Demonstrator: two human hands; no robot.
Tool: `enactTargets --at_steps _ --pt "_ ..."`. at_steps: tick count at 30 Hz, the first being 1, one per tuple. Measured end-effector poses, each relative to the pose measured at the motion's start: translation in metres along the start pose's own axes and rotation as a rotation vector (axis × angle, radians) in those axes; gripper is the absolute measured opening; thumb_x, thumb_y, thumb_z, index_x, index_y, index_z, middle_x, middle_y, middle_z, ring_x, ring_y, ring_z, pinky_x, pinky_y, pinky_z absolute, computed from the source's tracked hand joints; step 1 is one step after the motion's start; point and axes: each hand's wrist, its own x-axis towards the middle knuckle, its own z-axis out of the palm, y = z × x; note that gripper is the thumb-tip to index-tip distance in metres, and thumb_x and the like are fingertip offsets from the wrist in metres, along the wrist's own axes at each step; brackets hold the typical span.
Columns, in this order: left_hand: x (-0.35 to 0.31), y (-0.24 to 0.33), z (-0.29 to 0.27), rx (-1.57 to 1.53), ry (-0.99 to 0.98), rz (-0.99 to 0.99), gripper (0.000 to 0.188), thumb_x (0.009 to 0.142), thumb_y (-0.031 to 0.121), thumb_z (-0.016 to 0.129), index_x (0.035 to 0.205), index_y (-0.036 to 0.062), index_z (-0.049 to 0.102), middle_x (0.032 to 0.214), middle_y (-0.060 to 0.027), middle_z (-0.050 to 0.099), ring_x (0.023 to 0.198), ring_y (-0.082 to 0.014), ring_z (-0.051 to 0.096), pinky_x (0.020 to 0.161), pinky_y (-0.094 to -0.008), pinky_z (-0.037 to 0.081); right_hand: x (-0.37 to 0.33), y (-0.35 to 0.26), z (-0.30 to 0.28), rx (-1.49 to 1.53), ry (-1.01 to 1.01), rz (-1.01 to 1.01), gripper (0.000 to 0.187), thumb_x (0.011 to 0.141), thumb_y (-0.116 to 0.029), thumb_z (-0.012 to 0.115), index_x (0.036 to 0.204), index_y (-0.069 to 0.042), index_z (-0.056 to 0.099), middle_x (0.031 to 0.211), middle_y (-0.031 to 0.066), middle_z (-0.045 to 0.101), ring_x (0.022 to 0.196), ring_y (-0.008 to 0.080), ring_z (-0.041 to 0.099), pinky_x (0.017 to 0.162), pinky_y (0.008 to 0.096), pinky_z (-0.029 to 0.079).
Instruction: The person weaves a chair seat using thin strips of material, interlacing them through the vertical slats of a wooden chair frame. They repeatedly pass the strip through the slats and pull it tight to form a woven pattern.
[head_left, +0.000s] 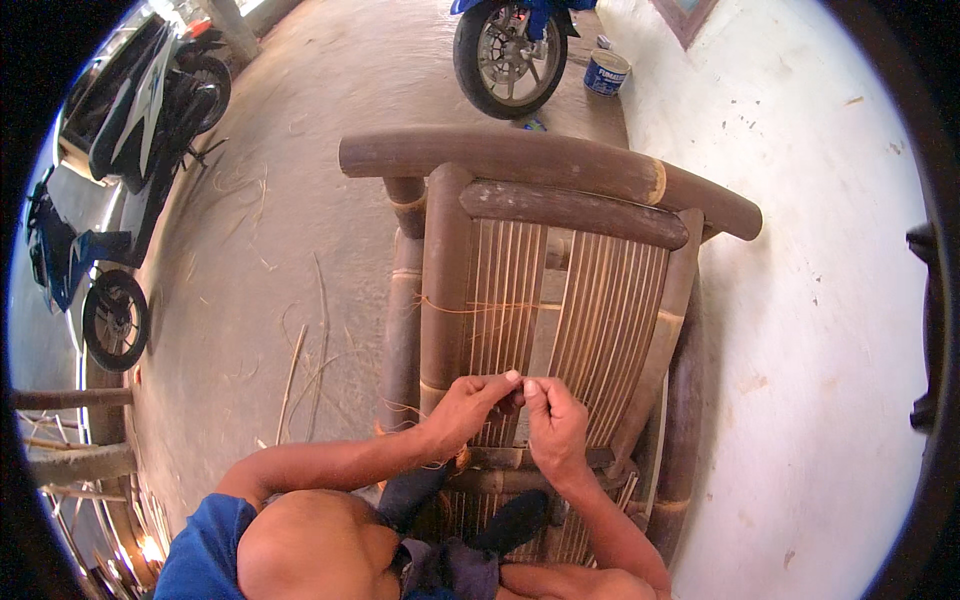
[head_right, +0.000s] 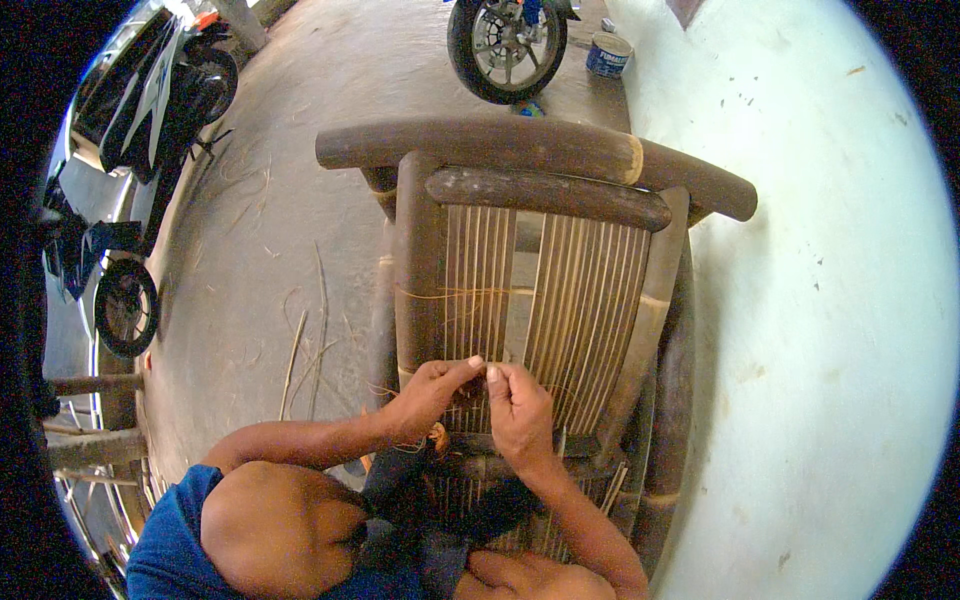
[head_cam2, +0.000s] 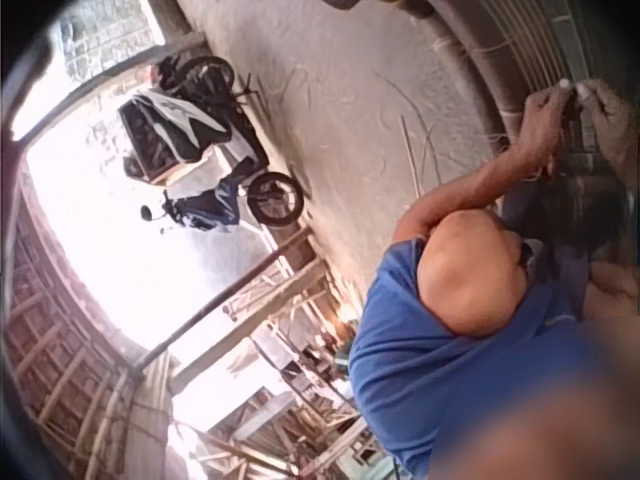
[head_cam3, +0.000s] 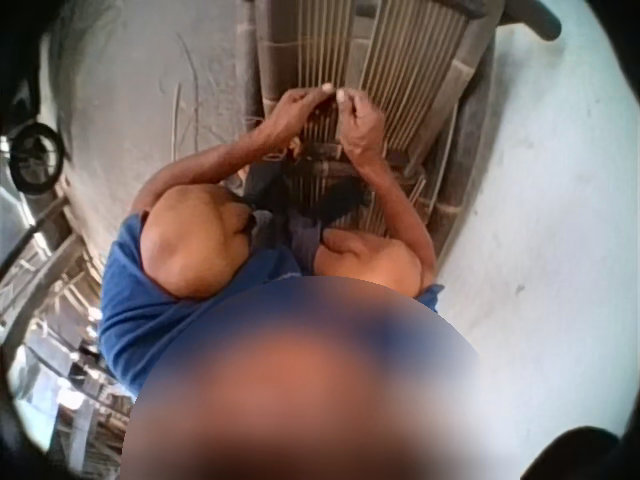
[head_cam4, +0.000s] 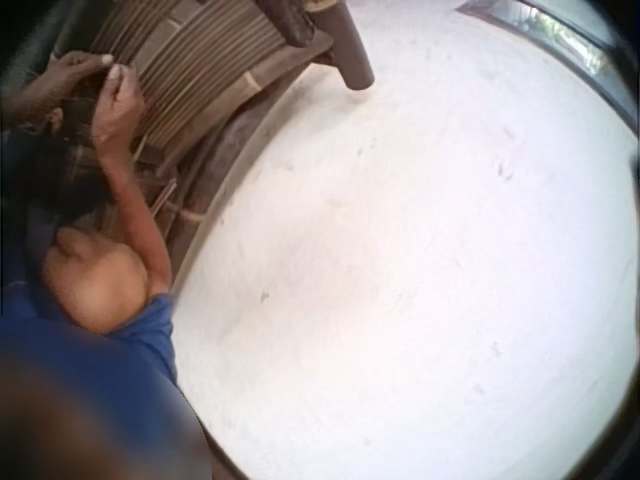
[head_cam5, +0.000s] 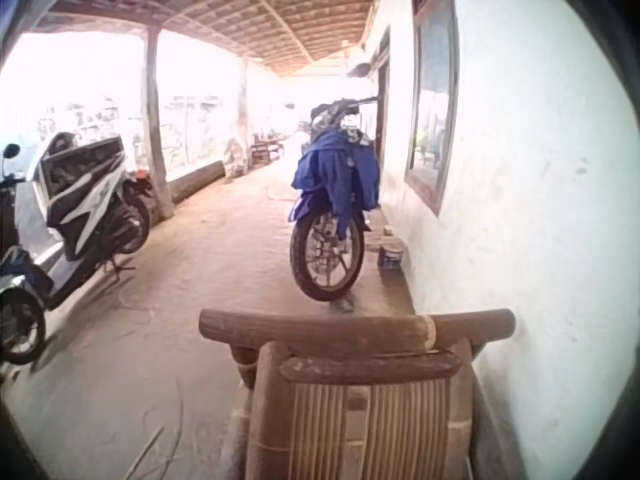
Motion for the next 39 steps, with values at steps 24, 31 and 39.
enactTargets --at_steps 24,31,39 --pt "-0.001 0.003 -0.022 -0.432 0.022 0.064 0.029 0.109 0.029 0.053 0.106 0.0039 0.067 0.081 -0.0042 0.065 0.076 -0.0176 0.065 0.078 -0.0366 0.057 -0.053 0.025 0.019 -0.084 -0.328 0.101 0.022 0.098 -0.019 0.066 0.088 0.0 0.066 0.073 0.0272 0.063 0.067 0.0464 0.066 0.059 0.0496 0.05" --pt "0.0 0.01 -0.024 -0.465 0.001 0.118 0.028 0.11 0.029 0.053 0.101 0.0054 0.065 0.073 0.0024 0.05 0.063 -0.0096 0.046 0.061 -0.0287 0.045 -0.051 0.028 0.013 -0.168 -0.444 -0.064 0.023 0.099 -0.019 0.066 0.096 0.003 0.07 0.075 0.0192 0.068 0.067 0.0351 0.07 0.062 0.0437 0.053" --pt "-0.014 0.014 -0.028 -0.147 -0.053 0.024 0.028 0.106 0.027 0.057 0.086 0.0082 0.064 0.066 0.0088 0.044 0.058 -0.0031 0.035 0.052 -0.0228 0.028 -0.005 0.002 -0.035 -0.232 -0.157 -0.134 0.033 0.096 -0.019 0.069 0.125 -0.003 0.066 0.11 0.0201 0.067 0.095 0.0372 0.07 0.084 0.0434 0.057"
